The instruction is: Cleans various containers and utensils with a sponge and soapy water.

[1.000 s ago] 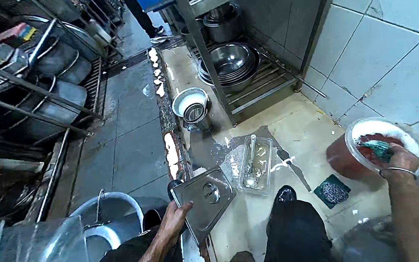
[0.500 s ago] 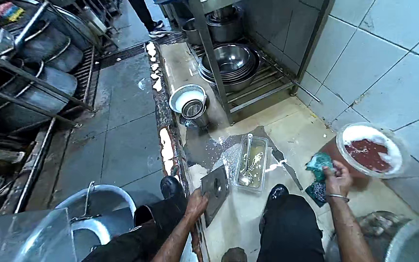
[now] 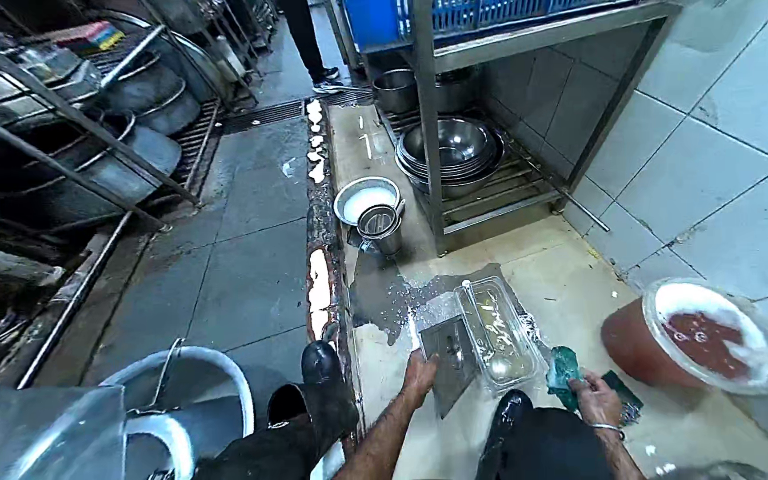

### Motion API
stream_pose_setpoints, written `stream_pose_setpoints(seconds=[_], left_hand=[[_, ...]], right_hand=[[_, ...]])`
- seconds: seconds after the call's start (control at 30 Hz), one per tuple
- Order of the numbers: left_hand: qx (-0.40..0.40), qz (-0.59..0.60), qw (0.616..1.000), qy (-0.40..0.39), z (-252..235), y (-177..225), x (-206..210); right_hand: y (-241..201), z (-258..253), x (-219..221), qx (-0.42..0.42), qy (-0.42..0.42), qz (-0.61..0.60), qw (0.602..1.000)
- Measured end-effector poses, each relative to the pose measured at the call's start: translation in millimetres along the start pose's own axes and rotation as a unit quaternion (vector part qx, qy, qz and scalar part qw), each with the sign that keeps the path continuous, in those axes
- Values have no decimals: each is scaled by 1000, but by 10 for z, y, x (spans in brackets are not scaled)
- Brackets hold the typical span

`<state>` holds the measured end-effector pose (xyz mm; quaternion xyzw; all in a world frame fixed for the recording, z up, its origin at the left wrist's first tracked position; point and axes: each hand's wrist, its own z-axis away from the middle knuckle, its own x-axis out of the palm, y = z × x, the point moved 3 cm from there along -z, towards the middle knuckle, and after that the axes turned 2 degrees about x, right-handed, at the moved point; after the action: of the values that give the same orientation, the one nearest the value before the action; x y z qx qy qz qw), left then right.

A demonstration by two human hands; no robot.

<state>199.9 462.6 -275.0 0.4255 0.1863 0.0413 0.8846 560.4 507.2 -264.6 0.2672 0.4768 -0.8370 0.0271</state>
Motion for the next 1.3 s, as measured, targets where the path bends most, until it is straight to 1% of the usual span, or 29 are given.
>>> stream_pose_setpoints(seconds=[0.17, 0.3, 0.4, 0.47, 0.53, 0.6, 0.7, 0.77, 0.83, 0.93, 1.0, 1.03, 1.1, 1.13, 1.2, 1.3], left_hand=[[-61, 145, 987, 39, -107, -220, 289], [-107, 207, 970, 66, -197, -410, 292], [-116, 242, 959, 86, -295, -583, 234], [-121, 249, 955, 105, -335, -698, 195], [-134, 251, 952, 116, -342, -758, 170], [-149, 261, 946, 121, -355, -795, 179], [-162, 299, 931, 130, -334, -844, 168], [-172, 326, 916, 160, -276, -871, 79], [-176, 345, 902, 192, -215, -928, -53], [-171, 353, 897, 204, -150, -1049, -229], [-167, 350, 900, 197, -129, -1078, -258], [-167, 348, 902, 194, -117, -1091, -261], [-165, 348, 903, 189, -133, -1127, -288], [-168, 347, 904, 187, -142, -1147, -301], [-178, 348, 902, 182, -122, -1187, -300], [-179, 350, 902, 179, -87, -1181, -257]], right_hand=[[9, -54, 228, 2, -38, 49, 998], [36, -136, 567, -12, -95, 75, 993], [4, -229, 969, -56, -144, 99, 983], [-68, -240, 1300, -114, -176, 123, 970], [-164, -208, 1667, -170, -218, 154, 948], [-218, -130, 2066, -223, -286, 196, 911], [-25, 95, 2658, -275, -437, 241, 822], [87, 324, 2832, -292, -508, 228, 778], [73, 559, 2882, -331, -563, 190, 733], [1, 827, 3009, -412, -612, 160, 656], [10, 872, 3150, -471, -607, 141, 624], [30, 874, 3205, -488, -602, 147, 615], [26, 810, 3279, -474, -603, 199, 610], [7, 736, 3306, -449, -602, 232, 618], [60, 443, 3418, -396, -576, 292, 653], [150, -193, 3540, -336, -487, 363, 720]])
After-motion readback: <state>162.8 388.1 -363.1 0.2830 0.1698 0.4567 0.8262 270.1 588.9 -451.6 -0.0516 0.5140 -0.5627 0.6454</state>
